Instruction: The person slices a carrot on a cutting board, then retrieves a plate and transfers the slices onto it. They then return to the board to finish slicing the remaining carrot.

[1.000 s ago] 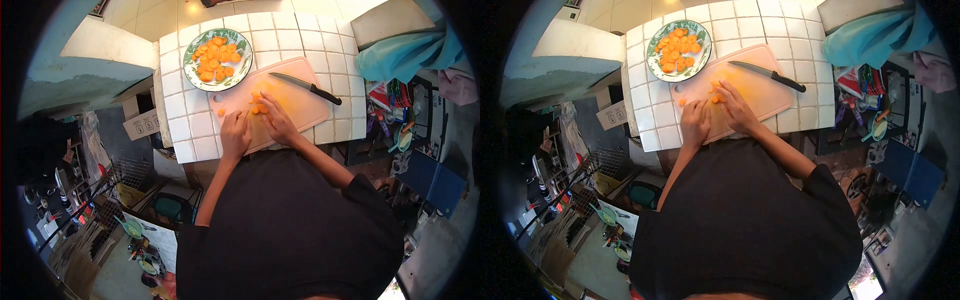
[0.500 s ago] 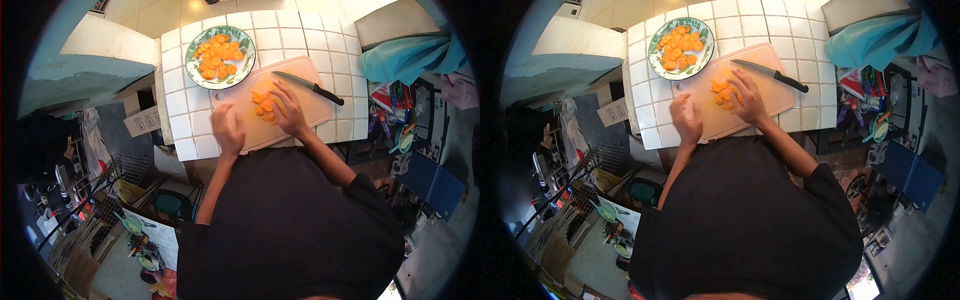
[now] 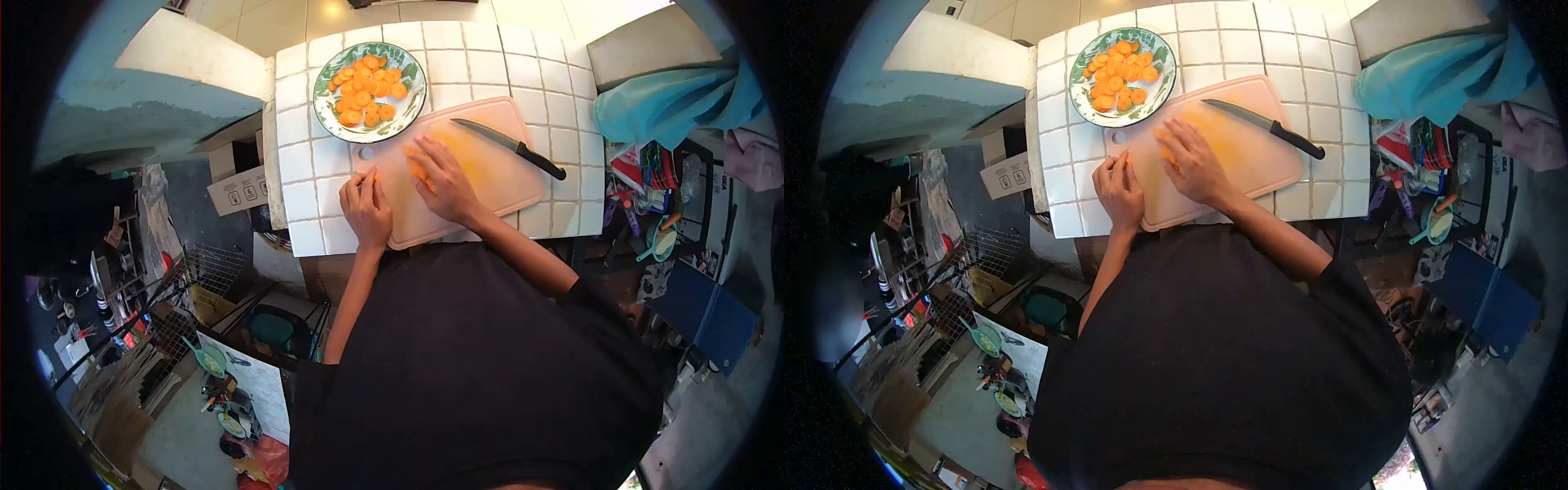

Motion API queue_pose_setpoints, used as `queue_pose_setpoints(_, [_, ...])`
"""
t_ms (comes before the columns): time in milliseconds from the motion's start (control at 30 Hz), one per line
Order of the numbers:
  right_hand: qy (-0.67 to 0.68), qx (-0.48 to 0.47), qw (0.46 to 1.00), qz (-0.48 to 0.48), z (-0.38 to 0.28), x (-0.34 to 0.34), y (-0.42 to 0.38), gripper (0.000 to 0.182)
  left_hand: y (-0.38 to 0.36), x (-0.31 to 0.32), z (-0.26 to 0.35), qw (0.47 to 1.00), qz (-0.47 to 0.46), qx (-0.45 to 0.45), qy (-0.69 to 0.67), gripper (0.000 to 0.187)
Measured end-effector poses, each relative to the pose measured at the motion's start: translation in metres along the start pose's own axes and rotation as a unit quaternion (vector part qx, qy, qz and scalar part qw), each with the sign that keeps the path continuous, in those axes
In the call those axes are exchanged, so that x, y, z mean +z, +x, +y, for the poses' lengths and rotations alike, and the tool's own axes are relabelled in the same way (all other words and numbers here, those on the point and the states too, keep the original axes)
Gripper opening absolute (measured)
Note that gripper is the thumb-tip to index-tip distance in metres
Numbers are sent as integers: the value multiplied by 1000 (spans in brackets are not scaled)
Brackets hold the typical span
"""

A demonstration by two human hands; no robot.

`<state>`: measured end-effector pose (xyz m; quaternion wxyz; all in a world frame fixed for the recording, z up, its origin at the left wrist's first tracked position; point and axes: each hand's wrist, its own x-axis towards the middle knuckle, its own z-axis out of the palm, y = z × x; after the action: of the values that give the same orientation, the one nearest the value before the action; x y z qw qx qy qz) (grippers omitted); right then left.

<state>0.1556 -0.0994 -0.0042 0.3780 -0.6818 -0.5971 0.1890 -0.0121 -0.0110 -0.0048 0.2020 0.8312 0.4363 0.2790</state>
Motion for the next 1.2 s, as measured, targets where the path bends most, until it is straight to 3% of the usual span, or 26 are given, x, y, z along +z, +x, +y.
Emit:
queue_pose_setpoints(67, [-14,45,996,75,-1,3,-1,52,-2,0,-3,1000,6,17,6,28])
queue_pose_setpoints(233, [64,-7,998,26,-13,14,-2,48,15,1,-12,999,3,29,-23,31])
queue_pose_setpoints(333, [-2,2,998,59,0,-10,-8,45,26,0,-20,999,7,30,-40,31])
queue_pose_setpoints(400, [31,76,993,87,9,-32,-19,43,26,0,-23,999,14,25,-45,30])
queue_pose_setpoints(733, [-48,29,997,50,5,-29,-29,43,25,-9,-29,999,4,31,-12,27])
queue_pose_setpoints(933, [55,42,996,53,14,-20,-29,48,16,-18,-38,1000,8,18,-1,25])
queue_pose_setpoints(1033, [-44,16,998,48,-15,-6,-18,43,11,-18,-33,999,3,31,-6,24])
queue_pose_setpoints(1100, [-164,-55,985,7,-40,14,-3,39,11,-16,-26,999,28,31,32,23])
queue_pose_setpoints(1200, [-196,-116,974,13,-34,49,9,40,11,-14,-29,998,32,43,38,22])
